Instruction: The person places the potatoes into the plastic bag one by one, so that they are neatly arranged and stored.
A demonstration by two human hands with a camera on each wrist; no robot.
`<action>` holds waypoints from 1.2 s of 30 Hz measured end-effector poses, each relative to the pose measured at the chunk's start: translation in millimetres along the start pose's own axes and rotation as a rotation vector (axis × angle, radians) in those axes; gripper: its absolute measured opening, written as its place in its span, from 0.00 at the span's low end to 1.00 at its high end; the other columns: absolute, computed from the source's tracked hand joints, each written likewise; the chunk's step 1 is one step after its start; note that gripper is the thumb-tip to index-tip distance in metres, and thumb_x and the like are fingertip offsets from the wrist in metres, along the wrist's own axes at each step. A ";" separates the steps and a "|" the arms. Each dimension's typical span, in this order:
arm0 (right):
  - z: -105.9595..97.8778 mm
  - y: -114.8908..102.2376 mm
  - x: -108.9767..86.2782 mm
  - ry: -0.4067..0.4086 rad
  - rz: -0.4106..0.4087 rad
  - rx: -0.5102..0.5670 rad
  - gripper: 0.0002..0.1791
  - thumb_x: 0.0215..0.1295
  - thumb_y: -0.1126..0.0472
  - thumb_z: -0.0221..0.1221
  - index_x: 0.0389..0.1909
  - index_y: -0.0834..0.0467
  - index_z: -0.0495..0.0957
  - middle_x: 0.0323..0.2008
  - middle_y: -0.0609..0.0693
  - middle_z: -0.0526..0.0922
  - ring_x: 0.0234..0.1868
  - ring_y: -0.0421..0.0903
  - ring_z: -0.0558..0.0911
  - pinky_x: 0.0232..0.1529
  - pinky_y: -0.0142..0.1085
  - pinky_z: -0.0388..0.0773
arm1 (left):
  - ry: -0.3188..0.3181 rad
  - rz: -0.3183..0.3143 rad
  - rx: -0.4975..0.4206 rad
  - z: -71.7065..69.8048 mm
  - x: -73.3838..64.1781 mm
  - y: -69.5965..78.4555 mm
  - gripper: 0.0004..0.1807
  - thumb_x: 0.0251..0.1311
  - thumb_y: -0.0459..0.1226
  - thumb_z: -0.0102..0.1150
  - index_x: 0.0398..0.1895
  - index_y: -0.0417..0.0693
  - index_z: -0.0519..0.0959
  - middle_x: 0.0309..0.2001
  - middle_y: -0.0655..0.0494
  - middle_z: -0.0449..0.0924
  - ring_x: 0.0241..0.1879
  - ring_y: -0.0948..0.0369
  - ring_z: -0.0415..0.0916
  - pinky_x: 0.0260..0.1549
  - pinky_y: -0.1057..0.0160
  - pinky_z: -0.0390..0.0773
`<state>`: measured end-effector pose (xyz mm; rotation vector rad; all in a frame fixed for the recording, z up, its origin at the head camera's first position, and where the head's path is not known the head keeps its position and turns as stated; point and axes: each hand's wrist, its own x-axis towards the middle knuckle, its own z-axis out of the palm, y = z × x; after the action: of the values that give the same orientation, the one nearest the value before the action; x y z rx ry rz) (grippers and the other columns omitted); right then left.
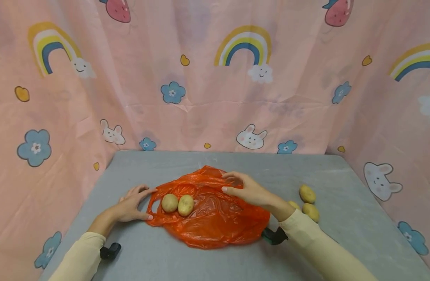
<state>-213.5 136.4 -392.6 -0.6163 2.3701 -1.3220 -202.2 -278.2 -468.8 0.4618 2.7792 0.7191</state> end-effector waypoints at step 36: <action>-62.3 38.7 -37.9 0.134 0.062 -0.027 0.29 0.77 0.50 0.53 0.72 0.59 0.64 0.71 0.65 0.69 0.69 0.65 0.72 0.66 0.64 0.67 | 0.003 0.006 0.014 2.1 1.6 -3.1 0.51 0.49 0.55 0.76 0.76 0.52 0.64 0.74 0.39 0.56 0.72 0.35 0.51 0.56 0.28 0.57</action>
<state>-220.6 218.7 -391.2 -0.4715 2.4960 -1.3448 -203.8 -279.3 -472.3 0.4725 2.7888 0.7025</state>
